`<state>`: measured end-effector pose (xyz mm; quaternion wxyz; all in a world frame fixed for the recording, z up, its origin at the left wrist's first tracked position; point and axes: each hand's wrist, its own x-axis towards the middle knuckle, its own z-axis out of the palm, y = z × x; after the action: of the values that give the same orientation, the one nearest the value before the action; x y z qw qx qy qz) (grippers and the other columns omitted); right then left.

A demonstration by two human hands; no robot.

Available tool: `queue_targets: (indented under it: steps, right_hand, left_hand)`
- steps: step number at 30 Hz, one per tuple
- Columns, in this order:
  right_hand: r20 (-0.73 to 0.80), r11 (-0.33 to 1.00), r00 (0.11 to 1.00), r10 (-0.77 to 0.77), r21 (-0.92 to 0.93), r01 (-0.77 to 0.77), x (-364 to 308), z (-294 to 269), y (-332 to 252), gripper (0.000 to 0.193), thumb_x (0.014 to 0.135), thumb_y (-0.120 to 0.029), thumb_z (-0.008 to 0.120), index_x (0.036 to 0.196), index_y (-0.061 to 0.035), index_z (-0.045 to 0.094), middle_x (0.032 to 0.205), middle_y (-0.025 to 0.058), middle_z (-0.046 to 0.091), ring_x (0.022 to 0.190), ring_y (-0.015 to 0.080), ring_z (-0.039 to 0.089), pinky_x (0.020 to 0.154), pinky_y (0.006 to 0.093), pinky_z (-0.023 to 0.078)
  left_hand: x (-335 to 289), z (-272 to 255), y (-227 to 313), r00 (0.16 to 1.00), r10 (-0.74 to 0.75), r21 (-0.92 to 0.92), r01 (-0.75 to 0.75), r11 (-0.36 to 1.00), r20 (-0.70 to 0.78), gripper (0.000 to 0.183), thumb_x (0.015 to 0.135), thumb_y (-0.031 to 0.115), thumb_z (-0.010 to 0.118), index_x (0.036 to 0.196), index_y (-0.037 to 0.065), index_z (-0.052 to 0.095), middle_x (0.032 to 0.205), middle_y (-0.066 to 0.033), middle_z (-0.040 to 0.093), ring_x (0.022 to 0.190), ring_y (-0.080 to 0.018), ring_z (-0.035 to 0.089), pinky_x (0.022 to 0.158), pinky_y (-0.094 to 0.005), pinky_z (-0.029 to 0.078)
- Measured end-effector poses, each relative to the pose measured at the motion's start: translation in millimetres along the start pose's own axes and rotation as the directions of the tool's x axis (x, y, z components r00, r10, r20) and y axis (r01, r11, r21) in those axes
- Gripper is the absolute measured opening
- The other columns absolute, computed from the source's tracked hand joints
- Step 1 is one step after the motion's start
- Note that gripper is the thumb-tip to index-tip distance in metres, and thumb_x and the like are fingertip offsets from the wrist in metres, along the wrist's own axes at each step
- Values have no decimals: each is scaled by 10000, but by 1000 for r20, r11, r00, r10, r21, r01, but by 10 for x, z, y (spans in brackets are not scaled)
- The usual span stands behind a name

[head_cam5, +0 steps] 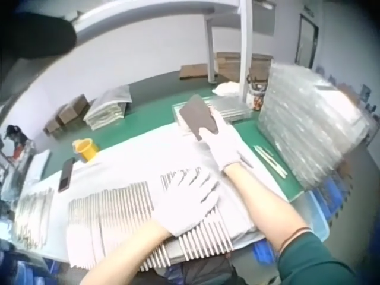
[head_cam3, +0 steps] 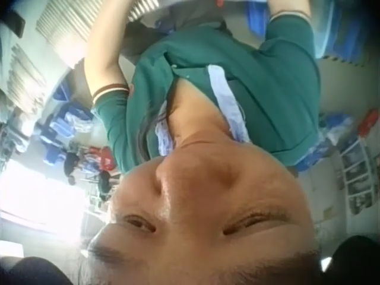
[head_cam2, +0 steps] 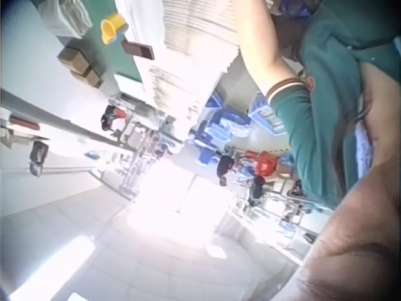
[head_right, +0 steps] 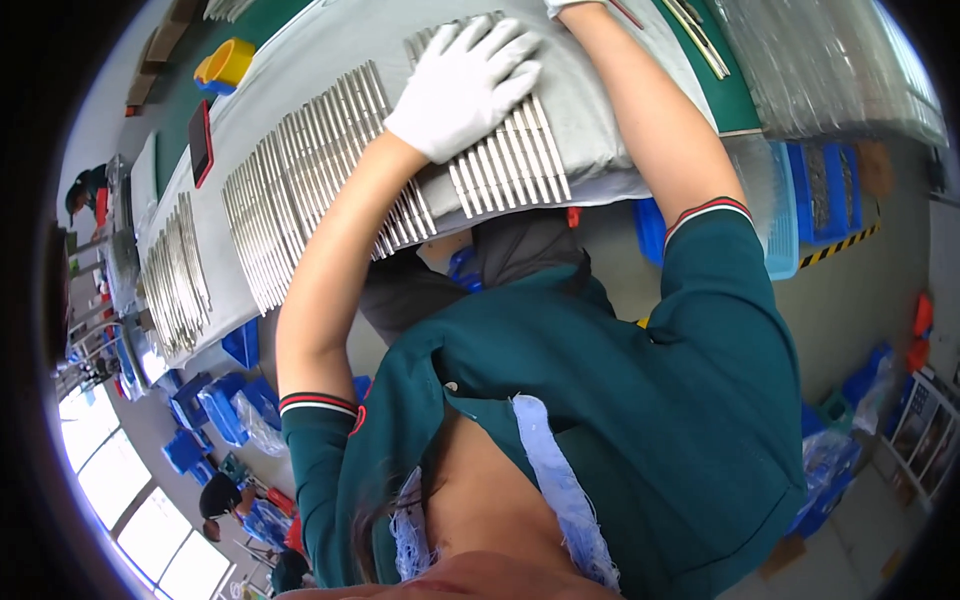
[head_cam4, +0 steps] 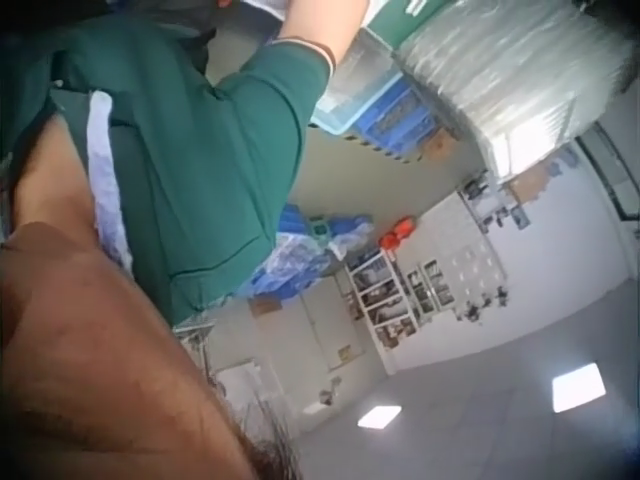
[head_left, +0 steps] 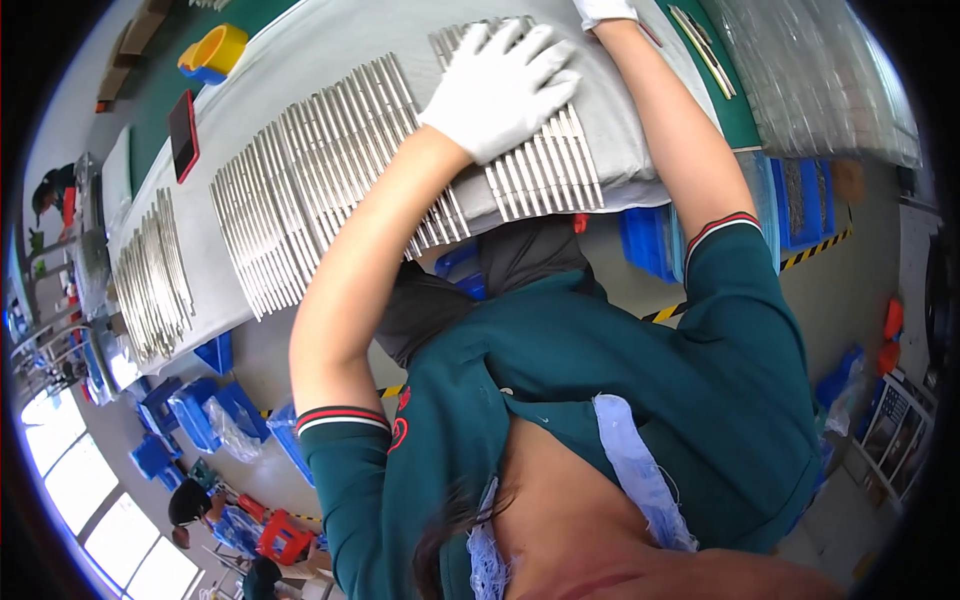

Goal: Organizing and inspecting metal rods on a factory workbench using a sanding block.

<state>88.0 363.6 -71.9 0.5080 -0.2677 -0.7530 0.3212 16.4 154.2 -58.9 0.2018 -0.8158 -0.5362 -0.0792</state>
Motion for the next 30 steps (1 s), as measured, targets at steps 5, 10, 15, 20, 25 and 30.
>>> queue_targets:
  steps: [5, 10, 15, 20, 25, 30]
  right_hand:
    - [54, 983, 997, 53, 175, -62, -1, -88, -13, 671, 850, -178, 684, 1457, -50, 426, 1343, 190, 574, 1248, 277, 546, 1043, 331, 410]
    - [92, 988, 985, 144, 48, -148, 2, -116, -127, 686, 858, -176, 684, 1475, -66, 406, 1407, 175, 533, 1295, 267, 508, 1073, 321, 382]
    - [85, 989, 992, 97, 101, -105, 7, -100, -26, 672, 859, -148, 680, 1469, -59, 412, 1375, 156, 550, 1273, 246, 514, 1064, 312, 387]
    - [102, 973, 992, 68, 214, -89, 40, -73, 94, 654, 872, -111, 679, 1463, -27, 411, 1363, 138, 550, 1261, 212, 508, 1055, 301, 394]
    - [78, 983, 993, 88, 156, -100, 5, -91, 60, 682, 869, -106, 693, 1480, -24, 400, 1402, 146, 529, 1283, 222, 498, 1066, 301, 389]
    - [52, 985, 993, 110, 124, -116, -8, -78, 65, 694, 869, -121, 707, 1485, -28, 402, 1415, 154, 524, 1287, 226, 501, 1066, 299, 390]
  left_hand:
    - [268, -538, -170, 844, -449, -526, 535, 661, 293, 496, 1005, 330, 489, 1374, 0, 523, 1412, -219, 513, 1340, -374, 448, 1154, -431, 300]
    - [-537, -599, -538, 918, -385, -261, 396, 880, 95, 481, 978, 306, 511, 1348, -1, 535, 1378, -249, 522, 1304, -420, 464, 1132, -478, 328]
    - [-972, -594, -690, 978, -18, 76, 2, 997, 206, 336, 925, 233, 546, 1181, 21, 601, 1323, -223, 572, 1266, -413, 502, 1101, -545, 356]
    - [-828, -366, -621, 995, 2, 62, -8, 998, 97, 225, 906, 204, 535, 1047, 46, 611, 1305, -185, 596, 1263, -379, 517, 1102, -549, 363]
    - [-488, -187, -509, 999, 22, -7, -22, 1000, -48, 269, 920, 220, 515, 1086, 33, 617, 1295, -170, 597, 1226, -362, 534, 1075, -514, 395]
    - [-320, -13, -381, 952, -258, -244, 215, 946, -163, 392, 935, 285, 528, 1198, 7, 612, 1226, -224, 595, 1163, -385, 545, 1008, -497, 437]
